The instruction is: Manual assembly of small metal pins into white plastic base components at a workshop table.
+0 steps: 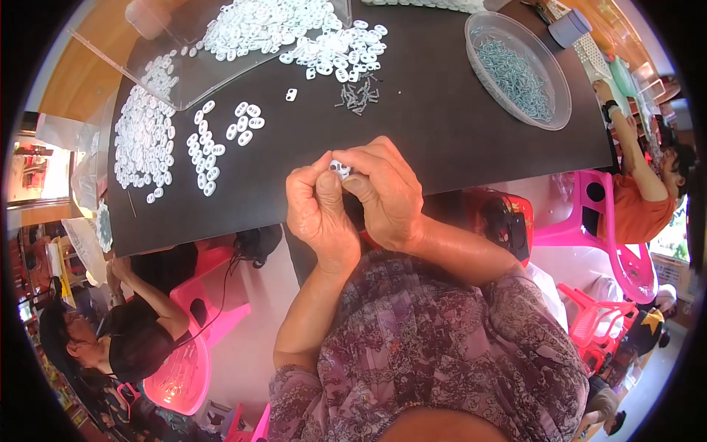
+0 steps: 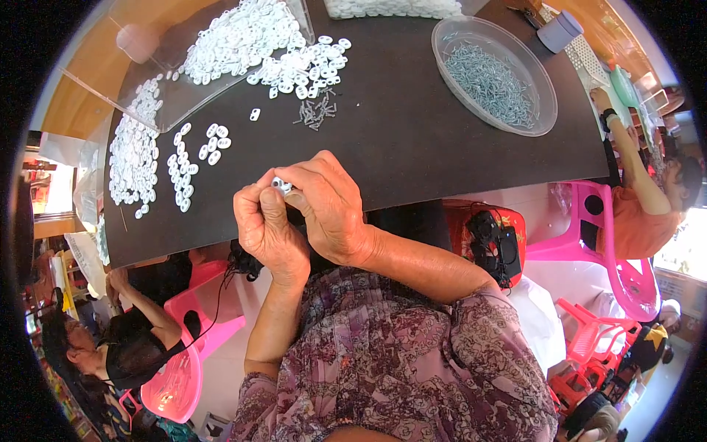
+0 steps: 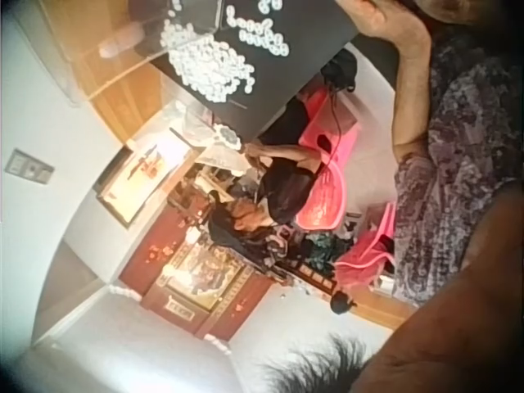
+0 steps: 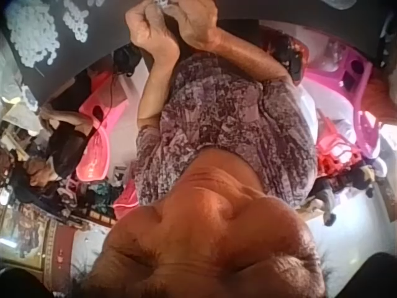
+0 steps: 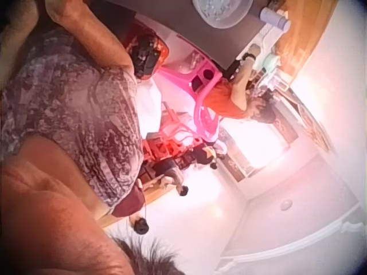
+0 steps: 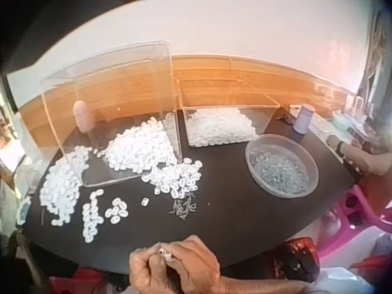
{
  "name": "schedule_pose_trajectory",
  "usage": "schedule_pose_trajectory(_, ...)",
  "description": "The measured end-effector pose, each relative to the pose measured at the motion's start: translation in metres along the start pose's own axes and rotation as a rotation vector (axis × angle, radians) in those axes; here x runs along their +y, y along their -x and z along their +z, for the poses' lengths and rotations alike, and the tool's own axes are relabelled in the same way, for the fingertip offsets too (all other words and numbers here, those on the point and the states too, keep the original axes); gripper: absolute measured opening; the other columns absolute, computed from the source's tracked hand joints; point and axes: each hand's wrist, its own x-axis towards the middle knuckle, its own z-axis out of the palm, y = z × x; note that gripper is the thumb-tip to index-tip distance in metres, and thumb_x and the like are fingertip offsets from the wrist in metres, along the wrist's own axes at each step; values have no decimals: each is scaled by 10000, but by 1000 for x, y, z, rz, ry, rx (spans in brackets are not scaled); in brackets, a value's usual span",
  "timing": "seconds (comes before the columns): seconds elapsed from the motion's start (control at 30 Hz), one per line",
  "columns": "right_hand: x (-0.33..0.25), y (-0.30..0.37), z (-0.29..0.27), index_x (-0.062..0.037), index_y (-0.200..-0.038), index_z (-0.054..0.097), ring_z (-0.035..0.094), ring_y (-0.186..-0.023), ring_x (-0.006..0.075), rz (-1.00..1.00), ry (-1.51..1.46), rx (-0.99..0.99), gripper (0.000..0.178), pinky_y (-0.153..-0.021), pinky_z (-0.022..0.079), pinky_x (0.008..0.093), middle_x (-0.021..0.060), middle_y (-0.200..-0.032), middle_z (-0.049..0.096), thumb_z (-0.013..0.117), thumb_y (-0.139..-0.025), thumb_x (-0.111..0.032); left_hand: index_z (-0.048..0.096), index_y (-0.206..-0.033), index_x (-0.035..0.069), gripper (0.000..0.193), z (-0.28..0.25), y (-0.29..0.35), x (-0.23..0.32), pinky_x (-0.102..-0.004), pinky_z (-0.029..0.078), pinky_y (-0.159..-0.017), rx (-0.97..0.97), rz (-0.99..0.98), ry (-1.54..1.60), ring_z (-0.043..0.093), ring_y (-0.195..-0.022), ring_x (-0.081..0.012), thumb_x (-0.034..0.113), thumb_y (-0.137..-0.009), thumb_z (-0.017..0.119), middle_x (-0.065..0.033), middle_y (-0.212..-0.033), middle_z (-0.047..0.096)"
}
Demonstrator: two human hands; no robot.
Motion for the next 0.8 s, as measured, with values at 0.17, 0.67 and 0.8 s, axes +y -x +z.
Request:
schedule_pose_trajectory(0.17,-7,-4,3,50,-1043,580,545,-714,225,7,25,-26,281,-622,466,301,136,-893,611,601,-764,81,553,-1050,-24,217,-1,-4,4,-210,438,-718,20,-116,163,503,-794,-64,167,-954,516,-22,-898,548)
schedule_pose_trajectory(0.67,-3,-5,7,26,-970,554,508,-669,234,-147,17,112,272,-566,419,316,121,-824,560,624,-710,68,543,-1015,-34,212,8,5,11,-208,410,-648,58,1,107,459,-721,-56,165,-962,495,-11,-834,501)
schedule_pose_trajectory(0.8,-3,-4,6,27,-960,551,509,-657,233,-140,36,64,260,-565,419,319,123,-823,565,615,-711,69,535,-982,-33,203,6,5,7,-213,405,-631,39,19,64,447,-700,-57,165,-963,491,-9,-816,487)
